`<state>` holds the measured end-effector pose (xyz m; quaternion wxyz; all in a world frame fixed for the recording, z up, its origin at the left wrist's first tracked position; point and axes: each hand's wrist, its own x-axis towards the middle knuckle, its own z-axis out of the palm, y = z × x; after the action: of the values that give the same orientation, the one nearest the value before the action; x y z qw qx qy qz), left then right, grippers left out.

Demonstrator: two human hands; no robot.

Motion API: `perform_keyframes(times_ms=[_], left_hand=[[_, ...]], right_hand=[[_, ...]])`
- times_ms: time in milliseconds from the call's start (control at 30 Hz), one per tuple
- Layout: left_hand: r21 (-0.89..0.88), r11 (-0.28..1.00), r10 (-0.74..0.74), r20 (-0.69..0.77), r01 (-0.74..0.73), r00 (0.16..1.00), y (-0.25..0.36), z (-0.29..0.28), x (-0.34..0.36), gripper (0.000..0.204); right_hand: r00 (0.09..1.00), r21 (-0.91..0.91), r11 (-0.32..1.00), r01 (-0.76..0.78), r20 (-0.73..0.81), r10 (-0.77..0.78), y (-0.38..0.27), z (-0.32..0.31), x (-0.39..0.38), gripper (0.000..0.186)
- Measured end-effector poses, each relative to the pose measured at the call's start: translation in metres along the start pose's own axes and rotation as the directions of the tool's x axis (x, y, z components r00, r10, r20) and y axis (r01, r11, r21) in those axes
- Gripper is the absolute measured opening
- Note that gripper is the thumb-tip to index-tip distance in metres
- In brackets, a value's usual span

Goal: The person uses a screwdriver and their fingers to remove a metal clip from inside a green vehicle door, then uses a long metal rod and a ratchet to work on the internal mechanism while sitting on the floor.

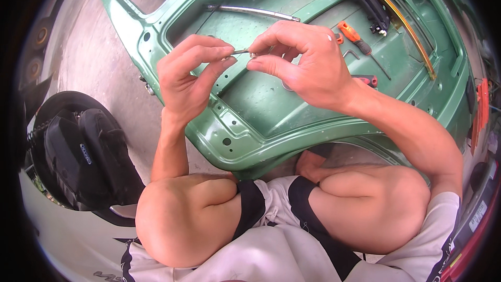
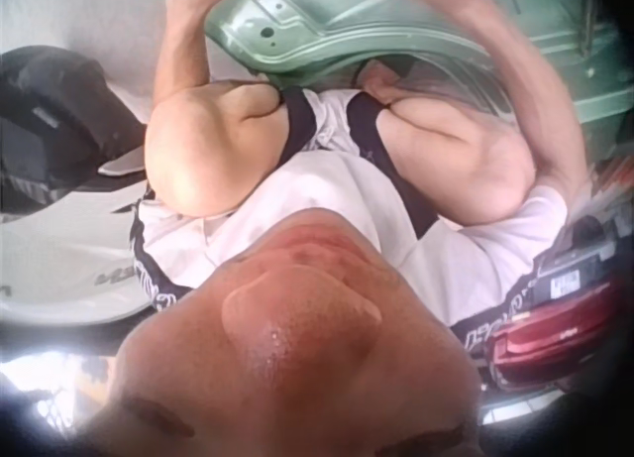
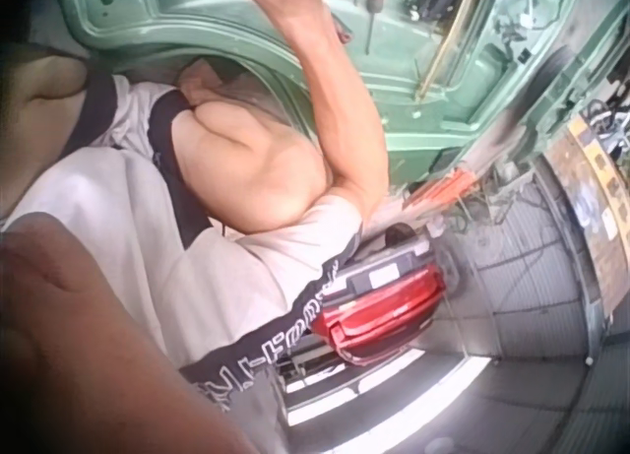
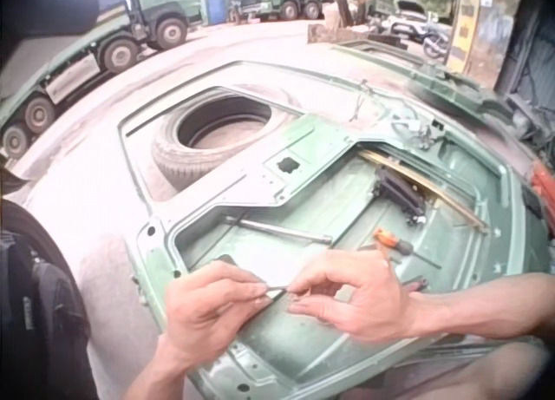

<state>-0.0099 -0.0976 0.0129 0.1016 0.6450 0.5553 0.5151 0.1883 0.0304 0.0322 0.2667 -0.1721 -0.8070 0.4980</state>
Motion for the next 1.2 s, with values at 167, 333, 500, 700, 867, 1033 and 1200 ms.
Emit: perform_keyframes(times_ms=[167,333,500,700,867,1033,1200], left_hand=[[-0.058,0.997,-0.038,0.044,0.041,0.998,0.002,0.011,-0.003,0.017],[-0.316,0.910,-0.232,0.152,0.270,0.961,0.006,0.023,-0.013,0.013],[-0.621,0.460,-0.533,0.379,0.635,0.756,0.024,0.034,-0.011,0.023],[-0.683,0.398,-0.530,0.374,0.612,0.761,0.026,0.047,-0.013,0.027],[-0.635,0.479,-0.545,0.326,0.606,0.773,0.022,0.045,-0.016,0.026],[-0.594,0.471,-0.619,0.303,0.652,0.724,0.020,0.052,-0.014,0.024],[-0.556,0.438,-0.654,0.342,0.707,0.675,0.016,0.054,-0.015,0.020]], right_hand=[[0.997,-0.025,0.997,0.073,0.014,-0.073,0.006,-0.006,-0.009,0.012],[0.996,0.064,0.998,-0.025,0.085,0.019,0.007,-0.015,-0.017,0.012],[0.883,0.421,0.776,-0.469,0.213,0.418,0.009,-0.020,-0.025,0.026],[0.782,0.520,0.592,-0.616,0.315,0.538,0.016,-0.025,-0.029,0.026],[0.739,0.570,0.481,-0.666,0.417,0.529,0.025,-0.023,-0.023,0.035],[0.692,0.497,0.492,-0.715,0.404,0.598,0.024,-0.025,-0.026,0.043],[0.801,0.496,0.638,-0.589,0.249,0.545,0.037,-0.022,-0.026,0.047]])
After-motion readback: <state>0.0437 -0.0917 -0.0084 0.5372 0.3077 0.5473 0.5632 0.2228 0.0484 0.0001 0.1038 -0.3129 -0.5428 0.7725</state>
